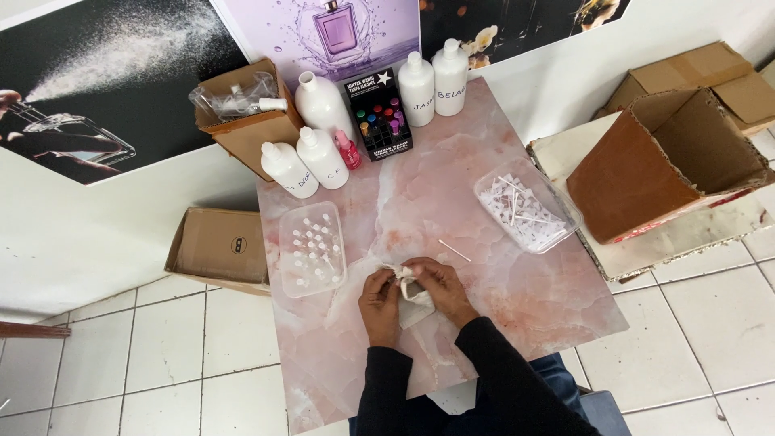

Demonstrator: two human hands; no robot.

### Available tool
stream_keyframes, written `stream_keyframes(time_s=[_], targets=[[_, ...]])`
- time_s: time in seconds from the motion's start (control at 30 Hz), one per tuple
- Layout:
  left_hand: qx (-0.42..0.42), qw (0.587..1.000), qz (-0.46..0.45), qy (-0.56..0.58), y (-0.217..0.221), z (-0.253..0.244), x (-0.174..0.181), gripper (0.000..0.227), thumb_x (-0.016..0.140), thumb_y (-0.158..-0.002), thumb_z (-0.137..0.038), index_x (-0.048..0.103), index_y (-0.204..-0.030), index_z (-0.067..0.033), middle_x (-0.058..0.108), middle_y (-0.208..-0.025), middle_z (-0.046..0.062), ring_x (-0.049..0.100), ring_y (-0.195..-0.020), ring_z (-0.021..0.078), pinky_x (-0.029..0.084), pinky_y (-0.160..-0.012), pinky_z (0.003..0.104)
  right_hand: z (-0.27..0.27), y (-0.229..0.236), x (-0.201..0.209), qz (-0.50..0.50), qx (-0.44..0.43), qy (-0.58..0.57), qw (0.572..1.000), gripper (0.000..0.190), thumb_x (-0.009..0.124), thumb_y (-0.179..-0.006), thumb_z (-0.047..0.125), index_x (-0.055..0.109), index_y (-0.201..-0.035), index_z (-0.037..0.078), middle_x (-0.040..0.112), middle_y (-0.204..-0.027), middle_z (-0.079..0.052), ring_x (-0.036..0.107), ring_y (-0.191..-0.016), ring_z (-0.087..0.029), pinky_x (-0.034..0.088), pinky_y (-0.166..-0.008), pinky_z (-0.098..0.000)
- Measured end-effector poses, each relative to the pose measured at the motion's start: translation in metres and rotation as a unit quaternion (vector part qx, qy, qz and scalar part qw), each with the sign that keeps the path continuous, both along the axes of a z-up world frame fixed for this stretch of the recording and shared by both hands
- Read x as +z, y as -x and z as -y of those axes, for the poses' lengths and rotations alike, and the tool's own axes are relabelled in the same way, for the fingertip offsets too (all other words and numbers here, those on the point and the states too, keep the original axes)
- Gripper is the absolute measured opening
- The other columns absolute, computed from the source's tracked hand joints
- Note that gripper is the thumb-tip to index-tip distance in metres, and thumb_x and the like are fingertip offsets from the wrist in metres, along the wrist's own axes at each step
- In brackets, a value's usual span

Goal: Assembling perfume sample kits by placing small vials and scent sticks into fabric pouches.

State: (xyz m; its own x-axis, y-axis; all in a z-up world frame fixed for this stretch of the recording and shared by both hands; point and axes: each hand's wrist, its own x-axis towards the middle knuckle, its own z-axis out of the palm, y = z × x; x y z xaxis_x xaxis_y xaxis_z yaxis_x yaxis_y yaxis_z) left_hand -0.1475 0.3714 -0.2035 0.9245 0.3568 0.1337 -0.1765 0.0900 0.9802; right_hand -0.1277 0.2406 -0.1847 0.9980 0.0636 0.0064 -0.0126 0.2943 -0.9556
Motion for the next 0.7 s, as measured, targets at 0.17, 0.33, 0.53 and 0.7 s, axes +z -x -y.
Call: stream_keyframes(time_s=[0.17, 0.33, 0.53, 0.7], targets=[[-0.024, 0.997, -0.031, 0.067, 0.003, -0.005, 0.019, 0.023, 0.075, -0.085, 0.007, 0.075, -0.107, -0.0007, 0.068, -0.106, 0.011, 0.063, -0.099, 0.0165, 0.055, -0.090, 0.032, 0.005, -0.005, -0.002, -0.067, 0.026, -0.012, 0.997, 0.031, 0.072, -0.093, 0.019, 0.075, -0.118, 0.002, 0.078, -0.104, -0.010, 0.069, -0.093, -0.014, 0.055, -0.093, -0.0311], [-0.037, 0.987, -0.090, 0.128, 0.002, -0.008, 0.020, 0.038, 0.081, -0.082, 0.006, 0.072, -0.118, 0.0012, 0.069, -0.100, 0.009, 0.064, -0.094, 0.0175, 0.056, -0.088, 0.030, 0.007, -0.005, 0.009, -0.064, 0.072, 0.026, 0.995, 0.036, 0.082, -0.084, 0.006, 0.076, -0.119, 0.001, 0.077, -0.101, -0.006, 0.065, -0.087, -0.009, 0.057, -0.082, -0.0253], [-0.036, 0.994, -0.084, 0.057, 0.005, -0.007, 0.024, 0.029, 0.069, -0.095, -0.002, 0.072, -0.124, -0.0007, 0.072, -0.105, 0.011, 0.062, -0.098, 0.0146, 0.055, -0.091, 0.034, -0.001, -0.010, -0.024, -0.002, 0.029, 0.060, 0.998, 0.023, 0.084, -0.080, -0.005, 0.081, -0.103, -0.001, 0.079, -0.096, -0.020, 0.070, -0.086, -0.019, 0.059, -0.080, -0.0354], [0.010, 0.999, -0.035, -0.012, 0.006, -0.002, 0.021, 0.032, 0.059, -0.100, -0.001, 0.068, -0.130, -0.0039, 0.061, -0.113, 0.010, 0.061, -0.101, 0.0156, 0.055, -0.093, 0.035, -0.005, -0.007, -0.030, 0.077, -0.058, 0.163, 0.982, 0.013, 0.075, -0.091, 0.005, 0.085, -0.099, 0.007, 0.070, -0.091, -0.011, 0.067, -0.085, -0.017, 0.056, -0.082, -0.0336]])
